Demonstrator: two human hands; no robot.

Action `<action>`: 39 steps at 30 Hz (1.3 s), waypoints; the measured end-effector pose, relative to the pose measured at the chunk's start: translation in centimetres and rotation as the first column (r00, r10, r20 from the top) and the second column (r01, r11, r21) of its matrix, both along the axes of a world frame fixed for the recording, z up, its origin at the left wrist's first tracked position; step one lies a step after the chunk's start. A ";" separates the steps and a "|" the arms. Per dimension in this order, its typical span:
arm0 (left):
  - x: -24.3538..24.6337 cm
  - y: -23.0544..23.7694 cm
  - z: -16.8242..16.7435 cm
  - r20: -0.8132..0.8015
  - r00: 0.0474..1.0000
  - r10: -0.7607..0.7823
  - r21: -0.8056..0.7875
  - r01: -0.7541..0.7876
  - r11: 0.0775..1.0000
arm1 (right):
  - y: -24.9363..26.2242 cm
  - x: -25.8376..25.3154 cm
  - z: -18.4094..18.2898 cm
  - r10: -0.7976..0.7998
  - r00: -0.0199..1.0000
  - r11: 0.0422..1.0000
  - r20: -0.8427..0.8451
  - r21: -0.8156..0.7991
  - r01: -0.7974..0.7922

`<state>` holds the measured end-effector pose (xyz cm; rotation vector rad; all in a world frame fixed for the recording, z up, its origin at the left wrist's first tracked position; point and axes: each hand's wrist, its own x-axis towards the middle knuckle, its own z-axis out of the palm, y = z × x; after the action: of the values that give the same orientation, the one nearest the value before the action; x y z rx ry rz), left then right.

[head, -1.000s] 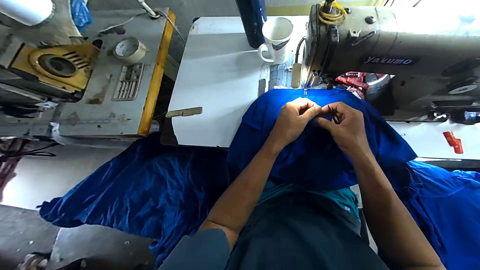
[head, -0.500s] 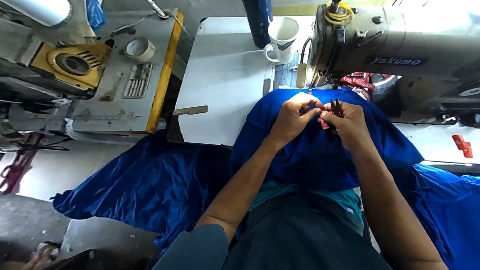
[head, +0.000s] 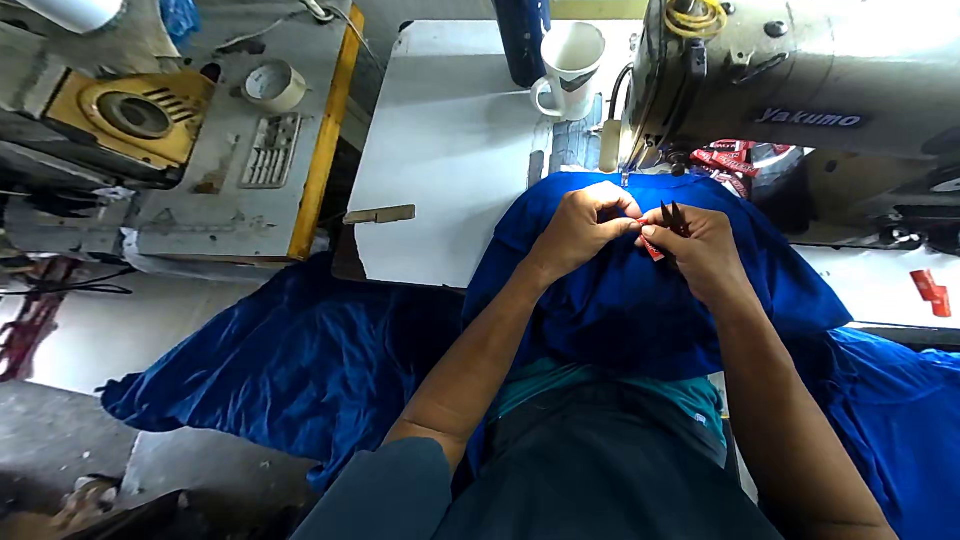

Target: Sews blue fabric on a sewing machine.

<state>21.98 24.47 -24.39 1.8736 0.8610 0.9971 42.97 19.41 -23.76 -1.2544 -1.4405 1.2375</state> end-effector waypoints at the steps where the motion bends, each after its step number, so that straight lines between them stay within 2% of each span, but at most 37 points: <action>1: 0.0 0.0 0.0 0.001 1.000 0.007 0.010 -0.007 1.000 | 0.0 0.0 -0.1 0.000 1.000 1.000 0.014 0.013 0.000; 8: -0.2 0.7 -0.6 -0.007 1.000 0.013 0.036 -0.013 0.999 | 0.1 -0.5 0.2 -0.032 0.996 0.999 0.078 0.014 0.031; 13: -0.9 2.3 -0.2 -0.073 0.995 -0.061 0.018 0.063 0.998 | 1.1 1.0 -0.3 -0.026 0.971 0.977 0.240 0.212 -0.026; 16: -0.9 2.8 0.3 -0.131 0.987 -0.091 0.007 0.092 0.996 | 2.4 0.6 0.8 0.033 0.974 0.978 0.226 0.195 -0.078; 21: -0.8 3.9 0.9 -0.207 0.970 -0.126 -0.016 0.126 0.992 | 3.4 0.2 0.9 0.030 0.964 0.972 0.264 0.218 -0.090; 25: -0.9 4.4 0.7 -0.189 0.973 -0.129 -0.055 0.120 0.991 | 3.1 -0.9 0.9 -0.062 0.975 0.989 0.214 0.144 0.031; 29: -0.9 4.2 -0.3 -0.088 0.993 -0.076 -0.053 0.071 0.996 | 2.6 -2.3 0.4 -0.194 0.981 0.981 0.028 0.000 0.194; 32: -0.8 3.9 -0.5 -0.042 0.998 -0.048 -0.042 0.047 0.998 | 2.4 -2.9 0.1 -0.238 0.971 0.971 -0.039 -0.045 0.236; 36: -0.7 3.7 -0.8 -0.035 0.999 -0.018 -0.023 0.018 1.000 | 2.5 -2.9 -0.2 -0.234 0.971 0.972 -0.043 -0.017 0.233; 39: -0.7 3.7 -0.8 -0.049 0.998 -0.025 -0.023 0.024 0.999 | 2.2 -1.7 -0.1 -0.136 0.983 0.986 0.122 0.113 0.122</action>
<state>21.28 28.16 -25.16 1.8925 0.8728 0.9262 41.23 21.66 -23.85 -1.3540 -1.4720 0.9964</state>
